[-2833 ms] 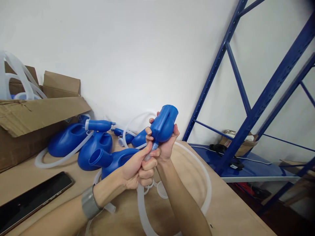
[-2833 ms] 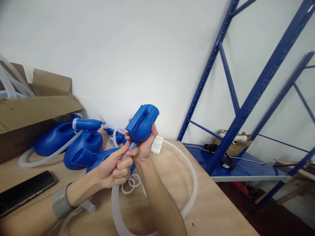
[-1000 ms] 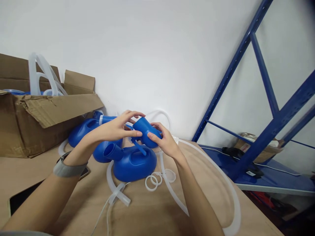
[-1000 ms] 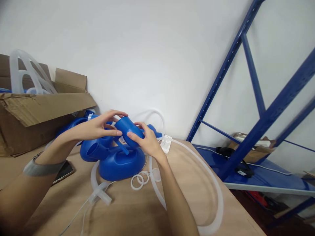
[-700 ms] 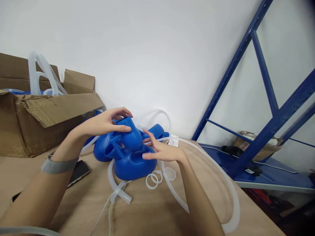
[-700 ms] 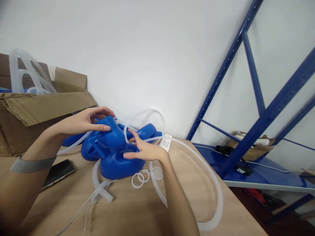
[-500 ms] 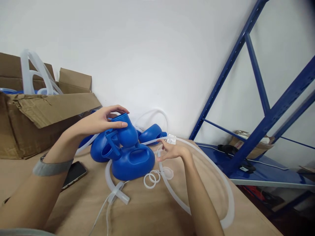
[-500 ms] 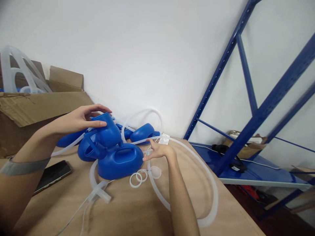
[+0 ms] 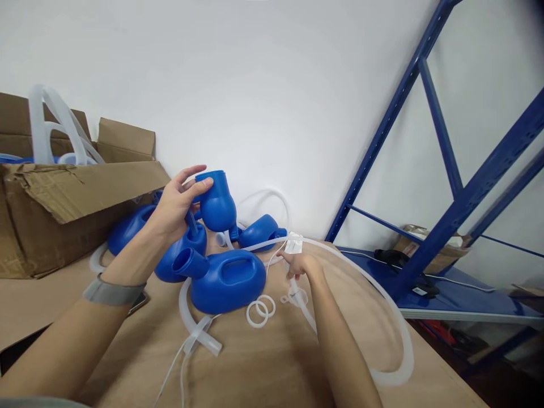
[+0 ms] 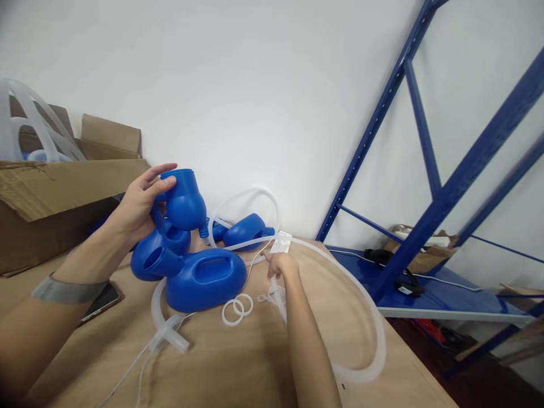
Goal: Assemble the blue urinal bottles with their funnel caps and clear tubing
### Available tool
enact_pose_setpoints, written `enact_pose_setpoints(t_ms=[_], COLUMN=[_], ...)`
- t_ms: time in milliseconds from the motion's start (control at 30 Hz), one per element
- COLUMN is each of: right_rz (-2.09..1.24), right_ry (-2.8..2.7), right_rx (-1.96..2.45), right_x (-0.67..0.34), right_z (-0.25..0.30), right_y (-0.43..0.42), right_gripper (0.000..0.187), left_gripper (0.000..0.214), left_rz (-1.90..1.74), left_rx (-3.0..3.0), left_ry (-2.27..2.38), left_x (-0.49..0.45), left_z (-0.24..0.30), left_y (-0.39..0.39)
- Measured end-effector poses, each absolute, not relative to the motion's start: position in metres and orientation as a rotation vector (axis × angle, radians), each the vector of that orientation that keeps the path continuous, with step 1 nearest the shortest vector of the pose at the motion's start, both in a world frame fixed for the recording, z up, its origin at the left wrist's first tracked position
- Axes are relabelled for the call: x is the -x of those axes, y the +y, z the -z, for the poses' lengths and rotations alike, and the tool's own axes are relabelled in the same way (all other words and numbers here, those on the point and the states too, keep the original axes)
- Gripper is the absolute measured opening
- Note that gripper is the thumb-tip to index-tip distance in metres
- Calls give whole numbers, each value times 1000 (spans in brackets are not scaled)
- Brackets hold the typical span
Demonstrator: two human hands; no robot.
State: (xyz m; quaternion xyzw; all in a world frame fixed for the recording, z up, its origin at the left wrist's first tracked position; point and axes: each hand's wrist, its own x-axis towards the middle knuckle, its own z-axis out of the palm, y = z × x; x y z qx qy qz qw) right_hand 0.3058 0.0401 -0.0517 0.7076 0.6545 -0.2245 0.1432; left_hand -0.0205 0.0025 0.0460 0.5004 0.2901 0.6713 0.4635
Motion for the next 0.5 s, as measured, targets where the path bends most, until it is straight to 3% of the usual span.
enact_pose_setpoints(t_ms=[300, 500], right_rz=[327, 494], right_ry=[2183, 2668], right_rx=[-1916, -1217], right_x=[-273, -249], right_z=[22, 62], right_y=[-2, -55], right_gripper=[35, 55], left_gripper=[41, 39], left_rz=[-1444, -1384], left_rx=[-766, -847], left_ry=[703, 689], left_x=[25, 28], left_z=[-44, -40], left_y=[14, 22])
